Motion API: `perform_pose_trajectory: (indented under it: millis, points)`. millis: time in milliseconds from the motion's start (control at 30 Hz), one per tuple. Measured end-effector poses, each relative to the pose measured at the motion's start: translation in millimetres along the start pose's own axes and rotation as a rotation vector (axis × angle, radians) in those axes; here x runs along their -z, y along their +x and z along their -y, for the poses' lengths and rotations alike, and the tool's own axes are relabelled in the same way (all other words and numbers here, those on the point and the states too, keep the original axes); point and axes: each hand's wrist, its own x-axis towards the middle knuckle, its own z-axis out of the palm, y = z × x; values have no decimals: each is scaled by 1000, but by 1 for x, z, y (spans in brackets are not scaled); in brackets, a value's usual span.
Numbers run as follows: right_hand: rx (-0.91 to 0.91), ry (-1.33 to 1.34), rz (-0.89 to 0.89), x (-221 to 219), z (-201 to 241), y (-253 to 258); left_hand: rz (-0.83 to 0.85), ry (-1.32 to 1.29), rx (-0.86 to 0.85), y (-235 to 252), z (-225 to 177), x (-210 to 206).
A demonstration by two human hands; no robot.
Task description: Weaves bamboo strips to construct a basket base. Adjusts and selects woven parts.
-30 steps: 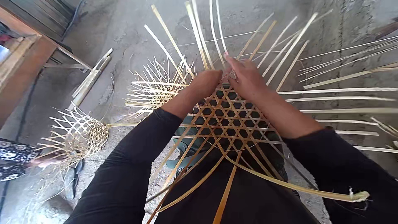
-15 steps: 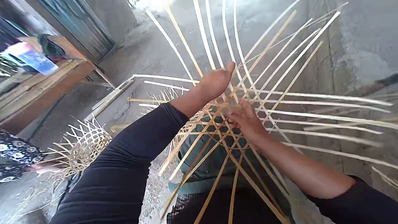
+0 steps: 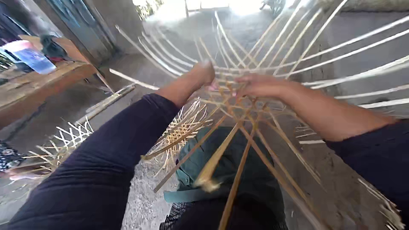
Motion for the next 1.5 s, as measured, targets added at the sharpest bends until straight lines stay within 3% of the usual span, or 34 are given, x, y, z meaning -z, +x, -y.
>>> perform_pose_trajectory:
  millis: [100, 167, 233, 267, 333, 433, 533, 667, 767, 900, 1067, 1267, 1500]
  points:
    - [-41, -23, 175, -81, -28, -47, 205, -218, 95, -29, 84, -80]
    - [-65, -139, 196, -141, -35, -99, 190, -216, 64, -82, 132, -139]
    - [27, -274, 99, -201, -51, -143, 79, -110, 1, -132, 154, -177]
    - [131, -323, -44, -225, -65, -155, 23, -77, -33, -145, 159, -187]
    - [232, -268, -224, -248, -82, -163, -103, -63, -93, -159, 165, -198]
    - [202, -95, -262, -239, -81, -160, -187, -80, -70, -157, 165, -200]
    - [190, -132, -304, -235, -58, -166, -188, -60, -15, -156, 161, -199]
    - [249, -404, -182, -274, -54, -177, -9, -59, 83, -140, 156, -189]
    - [267, -430, -129, -271, -56, -172, 75, -42, 118, -128, 152, -182]
    - [245, -307, 126, -227, -39, -165, 40, -39, 86, -133, 153, -183]
    - [145, -521, 366, -205, 0, -161, -39, -48, 47, -143, 153, -184]
    - [37, -501, 407, -208, 8, -148, -60, -6, 12, -141, 154, -187]
    - [180, -476, 399, -212, -3, -138, 29, -2, 2, -130, 158, -184]
